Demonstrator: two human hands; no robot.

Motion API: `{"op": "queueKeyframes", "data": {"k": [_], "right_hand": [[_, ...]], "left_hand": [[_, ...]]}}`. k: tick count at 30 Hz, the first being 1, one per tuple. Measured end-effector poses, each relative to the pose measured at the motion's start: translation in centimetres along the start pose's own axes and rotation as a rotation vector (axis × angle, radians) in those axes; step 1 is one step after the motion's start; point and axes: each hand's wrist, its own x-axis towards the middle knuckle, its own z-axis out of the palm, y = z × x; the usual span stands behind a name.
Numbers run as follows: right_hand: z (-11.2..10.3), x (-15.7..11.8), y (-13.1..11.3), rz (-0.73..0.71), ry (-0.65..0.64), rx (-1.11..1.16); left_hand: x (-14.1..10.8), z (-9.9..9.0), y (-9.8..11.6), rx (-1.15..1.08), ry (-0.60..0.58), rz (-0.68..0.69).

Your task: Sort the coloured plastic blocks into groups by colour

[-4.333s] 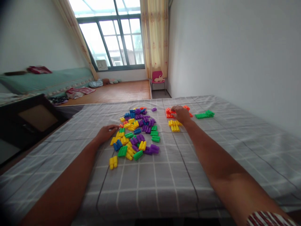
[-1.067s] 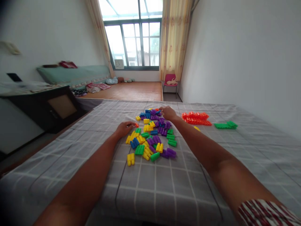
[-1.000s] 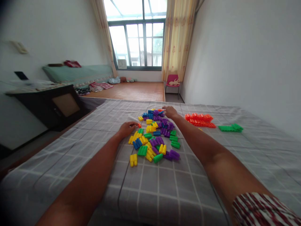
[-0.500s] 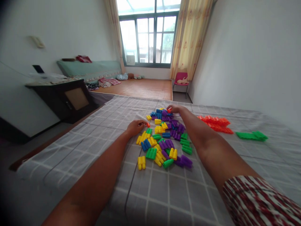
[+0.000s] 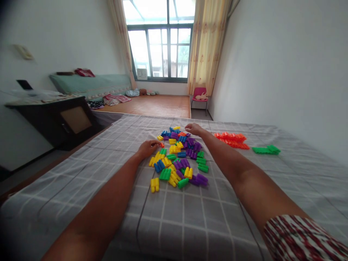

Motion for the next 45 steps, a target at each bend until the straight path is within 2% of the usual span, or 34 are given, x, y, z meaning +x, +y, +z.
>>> {"op": "queueKeyframes", "data": {"k": [3, 6, 9, 12, 15, 18, 21, 24, 28, 30, 32, 40, 45], "right_hand": [[2.2, 0.1, -1.5, -0.025, -0.002, -0.105], [3.1, -0.4, -3.0, -0.027, 0.071, -0.124], [2.4, -2.0, -3.8, -0.107, 0.144, 0.075], [0.6, -4.7, -3.3, -0.158, 0.125, 0.295], [-2.3, -8.1, -1.2, -0.124, 0.146, 0.334], [-6.3, -11.5, 2.2, -0.076, 0.205, 0.367], [-10.1, -14.6, 6.8, 0.057, 0.384, 0.507], [-12.2, -16.8, 11.7, 0.196, 0.578, 0.612], [-12.2, -18.3, 16.8, 0.388, 0.697, 0.515], [-11.9, -18.5, 18.2, 0.489, 0.733, 0.374], [-11.5, -18.6, 18.9, 0.525, 0.740, 0.235], [-10.5, -17.7, 18.7, 0.462, 0.701, -0.113], [-10.0, -17.8, 19.3, 0.369, 0.728, -0.249]], "left_hand": [[0.0, 0.1, -0.3, -0.011, -0.002, 0.006], [0.0, 0.0, -0.4, -0.023, -0.007, 0.017], [-0.1, -0.1, -0.2, -0.039, -0.015, 0.026], [-0.1, -0.4, -0.1, -0.056, -0.023, 0.026], [-0.1, -0.6, -0.1, -0.074, -0.032, 0.024], [0.0, -0.8, -0.1, -0.085, -0.030, 0.014], [0.0, -1.0, 0.0, -0.081, -0.027, 0.017], [0.0, -1.2, 0.2, -0.080, -0.013, 0.025], [-0.1, -1.4, 0.3, -0.090, -0.008, 0.017], [-0.1, -1.5, 0.4, -0.082, -0.020, 0.014], [-0.1, -1.5, 0.5, -0.078, -0.027, 0.012], [0.0, -1.4, 0.2, -0.053, -0.031, 0.006], [-0.1, -0.9, -0.2, -0.066, -0.012, -0.007]]}}
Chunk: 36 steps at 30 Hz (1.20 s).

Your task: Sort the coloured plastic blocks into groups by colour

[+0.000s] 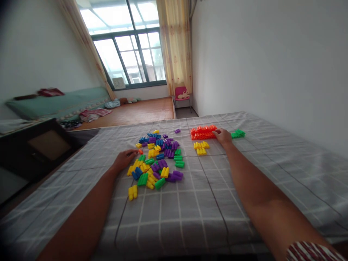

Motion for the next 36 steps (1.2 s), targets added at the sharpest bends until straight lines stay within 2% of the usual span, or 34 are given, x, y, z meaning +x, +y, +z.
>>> {"op": "queueKeyframes", "data": {"k": [4, 6, 8, 10, 15, 17, 20, 24, 26, 30, 33, 36], "right_hand": [[-0.5, -0.1, -0.5, -0.017, 0.136, 0.012], [-1.1, -0.3, -2.1, -0.035, 0.201, 0.076], [-1.6, -0.9, -4.6, -0.103, 0.185, 0.167], [-2.0, -2.0, -7.8, -0.212, 0.054, 0.265], [-2.5, -7.3, -16.1, -0.618, -0.578, 0.441], [-2.5, -9.7, -18.6, -0.767, -0.739, 0.473], [-1.9, -12.8, -21.1, -0.933, -0.748, 0.494], [0.0, -14.6, -22.1, -1.086, -0.761, 0.422], [0.7, -14.5, -21.9, -1.082, -0.769, 0.389], [0.7, -13.4, -21.0, -0.954, -0.662, 0.398], [0.3, -12.7, -20.2, -0.769, -0.634, 0.476], [0.2, -12.4, -19.6, -0.509, -0.668, 0.571]], "left_hand": [[0.1, 0.5, -0.2, 0.023, 0.022, -0.011], [0.1, 0.6, -0.2, 0.042, 0.033, -0.019], [0.1, 0.6, 0.0, 0.043, 0.034, -0.021], [0.0, 0.5, 0.2, 0.034, 0.033, -0.023], [-0.3, 0.4, 0.4, -0.004, 0.022, -0.042], [-0.3, 0.5, 0.2, -0.020, 0.023, -0.032], [-0.2, 0.7, -0.2, -0.015, 0.028, 0.004], [0.0, 0.7, -0.4, 0.017, 0.036, 0.035], [0.1, 0.7, -0.5, 0.016, 0.033, 0.055], [0.2, 0.8, -0.6, -0.009, 0.018, 0.056], [0.3, 0.8, -0.8, -0.019, 0.001, 0.036], [0.4, 0.8, -1.0, -0.010, 0.003, 0.043]]}}
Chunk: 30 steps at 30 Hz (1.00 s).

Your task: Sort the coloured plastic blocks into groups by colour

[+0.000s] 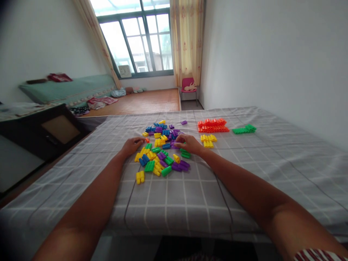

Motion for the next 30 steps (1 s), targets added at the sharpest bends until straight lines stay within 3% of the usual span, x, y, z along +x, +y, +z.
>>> {"op": "queueKeyframes", "data": {"k": [6, 13, 16, 21, 26, 28, 30], "right_hand": [[-0.1, 0.1, 0.2, 0.209, -0.001, 0.428], [0.3, 0.3, 0.2, 0.278, -0.003, 0.585], [-0.9, 0.8, 0.5, 0.301, 0.066, 0.633], [-7.6, -1.0, 2.7, 0.357, 0.289, 0.553], [-16.0, -8.5, 8.1, 0.557, 0.652, 0.282], [-18.2, -11.8, 10.1, 0.664, 0.715, 0.089], [-19.6, -14.4, 11.4, 0.739, 0.697, -0.163]], "left_hand": [[0.0, 0.0, 0.0, 0.010, 0.005, 0.002], [-0.3, -0.5, 0.9, -0.005, -0.006, -0.035], [-0.3, -0.8, 0.9, -0.003, -0.005, -0.034], [0.1, -1.1, 0.6, 0.025, -0.011, -0.063], [0.3, -1.3, 0.6, 0.058, -0.015, -0.038], [0.3, -1.3, 0.8, 0.090, -0.004, -0.055], [0.5, -1.3, 1.1, 0.132, 0.013, -0.089]]}}
